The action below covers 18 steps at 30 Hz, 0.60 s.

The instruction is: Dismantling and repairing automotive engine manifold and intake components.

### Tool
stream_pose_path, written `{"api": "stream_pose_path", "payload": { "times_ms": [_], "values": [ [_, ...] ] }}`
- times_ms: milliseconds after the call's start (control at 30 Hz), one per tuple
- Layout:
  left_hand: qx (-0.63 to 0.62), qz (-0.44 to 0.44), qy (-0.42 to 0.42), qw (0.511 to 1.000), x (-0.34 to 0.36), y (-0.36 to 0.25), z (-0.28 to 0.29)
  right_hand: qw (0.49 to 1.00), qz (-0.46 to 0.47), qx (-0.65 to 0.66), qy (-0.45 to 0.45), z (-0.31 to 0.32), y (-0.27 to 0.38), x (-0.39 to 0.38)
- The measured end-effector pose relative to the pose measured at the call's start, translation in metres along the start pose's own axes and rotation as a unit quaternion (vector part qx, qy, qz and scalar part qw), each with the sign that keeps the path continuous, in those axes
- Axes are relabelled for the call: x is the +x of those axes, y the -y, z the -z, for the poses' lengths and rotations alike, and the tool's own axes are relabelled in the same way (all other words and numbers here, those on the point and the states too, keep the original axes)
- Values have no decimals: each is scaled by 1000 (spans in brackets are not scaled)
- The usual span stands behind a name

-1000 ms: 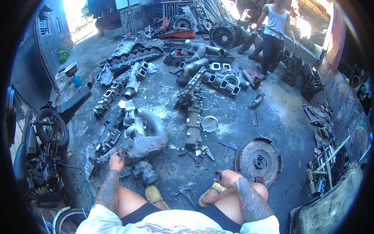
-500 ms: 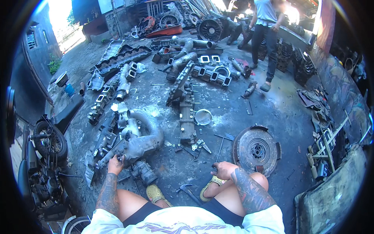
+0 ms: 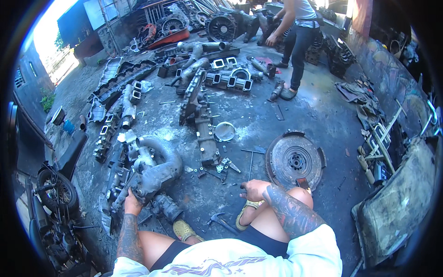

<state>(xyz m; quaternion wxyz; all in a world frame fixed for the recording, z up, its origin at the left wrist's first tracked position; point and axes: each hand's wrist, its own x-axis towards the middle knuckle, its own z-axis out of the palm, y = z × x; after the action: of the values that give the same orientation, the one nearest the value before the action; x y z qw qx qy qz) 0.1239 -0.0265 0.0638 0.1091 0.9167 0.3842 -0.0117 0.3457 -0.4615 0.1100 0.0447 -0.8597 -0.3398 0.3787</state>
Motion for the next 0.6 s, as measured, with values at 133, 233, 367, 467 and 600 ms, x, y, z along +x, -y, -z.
{"api": "stream_pose_path", "payload": {
  "times_ms": [133, 233, 367, 467, 600],
  "values": [
    [37, -19, 22, 999, -2, -2, 1, 1000, 5, -5, -13, -3, -4, 1],
    [44, -17, 34, 998, -3, -4, 0, 1000, 10, -3, -14, -3, -5, 0],
    [-2, 34, 30, 999, -4, -8, -8, 999, 29, 8, -30, -2, -4, -1],
    [14, 35, 13, 999, -1, -6, -16, 999, 26, 19, -42, -3, -6, -3],
    [-15, -3, -79, 997, 11, 9, -19, 999, 21, 22, -45, -2, -11, -7]
  ]
}}
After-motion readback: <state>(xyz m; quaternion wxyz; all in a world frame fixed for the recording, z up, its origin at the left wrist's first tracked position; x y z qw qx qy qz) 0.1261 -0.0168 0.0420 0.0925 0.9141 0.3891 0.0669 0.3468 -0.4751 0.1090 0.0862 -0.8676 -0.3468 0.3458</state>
